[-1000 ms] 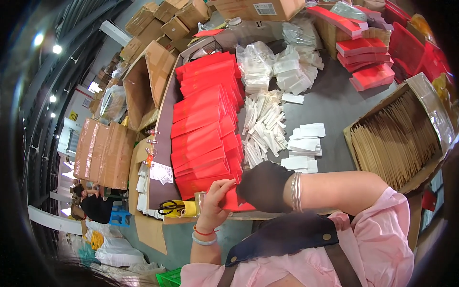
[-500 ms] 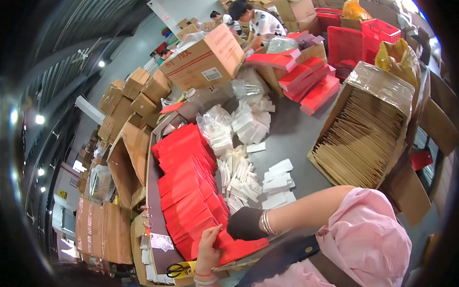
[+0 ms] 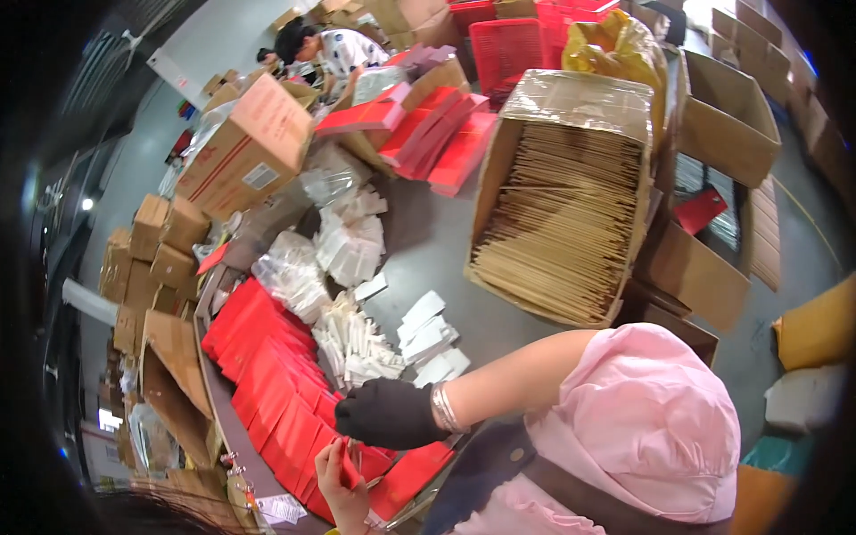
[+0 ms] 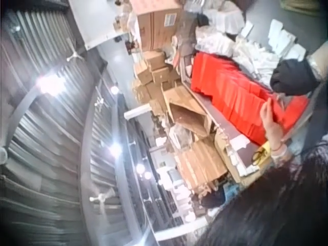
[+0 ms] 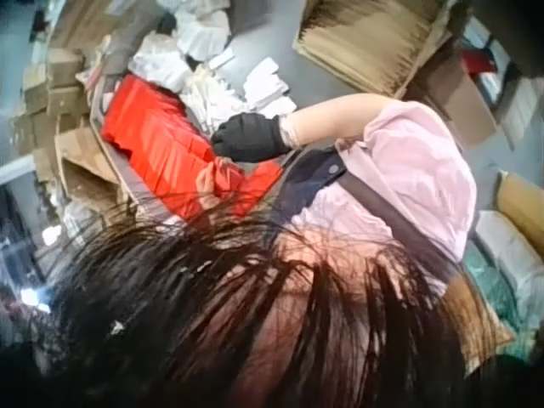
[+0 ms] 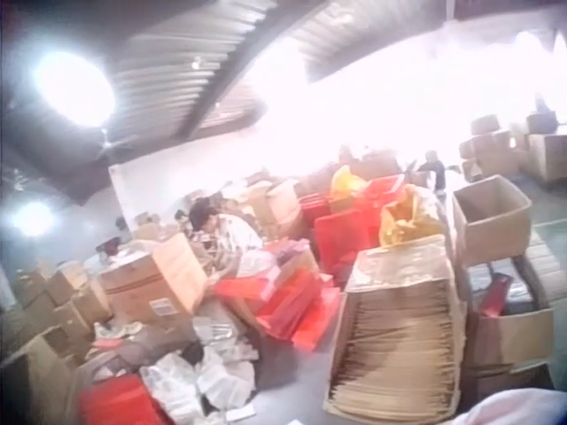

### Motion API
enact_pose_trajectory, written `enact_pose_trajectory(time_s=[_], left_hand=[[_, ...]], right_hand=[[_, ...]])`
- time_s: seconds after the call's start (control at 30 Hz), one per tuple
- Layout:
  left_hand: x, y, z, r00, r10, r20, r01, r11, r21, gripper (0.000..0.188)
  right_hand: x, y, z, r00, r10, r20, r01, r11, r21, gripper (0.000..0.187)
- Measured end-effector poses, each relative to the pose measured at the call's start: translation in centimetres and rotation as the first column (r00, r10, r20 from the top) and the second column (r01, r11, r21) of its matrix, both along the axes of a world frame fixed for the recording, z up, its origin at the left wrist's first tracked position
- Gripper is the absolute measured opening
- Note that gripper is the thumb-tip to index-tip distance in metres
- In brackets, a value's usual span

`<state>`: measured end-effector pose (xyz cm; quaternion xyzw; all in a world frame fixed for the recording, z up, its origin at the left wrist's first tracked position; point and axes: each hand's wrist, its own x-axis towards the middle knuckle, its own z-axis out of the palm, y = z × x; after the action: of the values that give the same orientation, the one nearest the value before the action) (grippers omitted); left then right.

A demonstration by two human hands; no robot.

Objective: The recorder is manually packaging incense sticks by inserting them into plastic bags and subsequently into red envelopes at a warehouse workstation.

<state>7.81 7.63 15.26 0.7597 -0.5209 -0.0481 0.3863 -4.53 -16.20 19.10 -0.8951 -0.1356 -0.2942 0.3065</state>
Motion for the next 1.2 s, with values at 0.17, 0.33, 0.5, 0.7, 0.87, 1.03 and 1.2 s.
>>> enact_pose_trajectory(time_s=[0.17, 0.33, 0.5, 0.7, 0.87, 1.03, 1.2], left_hand=[[-1.0, -1.8, 0.4, 0.979, -0.041, -0.199, 0.037, 0.999, -0.024, 0.056], [0.0, -5.4, -1.2, 0.571, 0.327, 0.753, 0.155, 0.858, -0.490, 0.024], [-2.0, -3.4, 3.3, 0.980, -0.029, 0.195, -0.002, 0.988, 0.158, 0.054], [-1.8, -3.5, 3.1, 0.978, -0.022, 0.207, -0.018, 0.982, 0.189, 0.057], [-1.0, -3.6, 3.0, 0.988, -0.008, 0.154, -0.025, 0.977, 0.214, 0.059], [-1.0, -2.7, 2.2, 0.988, 0.143, -0.052, -0.143, 0.990, 0.019, 0.060], [-0.9, -4.7, 2.6, 0.992, 0.119, 0.041, -0.121, 0.992, 0.040, 0.053]], right_hand=[[-1.0, -1.0, 0.3, 0.997, -0.038, -0.063, 0.034, 0.997, -0.072, 0.021], [-1.7, -2.3, 1.3, 0.997, -0.062, 0.039, 0.052, 0.975, 0.215, 0.017], [-4.5, -4.6, 4.5, 0.993, -0.108, 0.047, 0.056, 0.780, 0.623, 0.009], [-6.9, -8.3, 6.1, 0.891, -0.384, 0.243, 0.034, 0.590, 0.807, 0.011], [-8.2, -11.5, 2.3, 0.861, -0.451, 0.235, -0.148, 0.221, 0.964, 0.020], [-8.2, -3.0, -4.0, 0.923, 0.384, -0.008, 0.097, -0.213, 0.972, 0.038], [-10.0, -5.6, -0.4, 0.907, 0.246, -0.342, 0.233, 0.384, 0.894, 0.024]])
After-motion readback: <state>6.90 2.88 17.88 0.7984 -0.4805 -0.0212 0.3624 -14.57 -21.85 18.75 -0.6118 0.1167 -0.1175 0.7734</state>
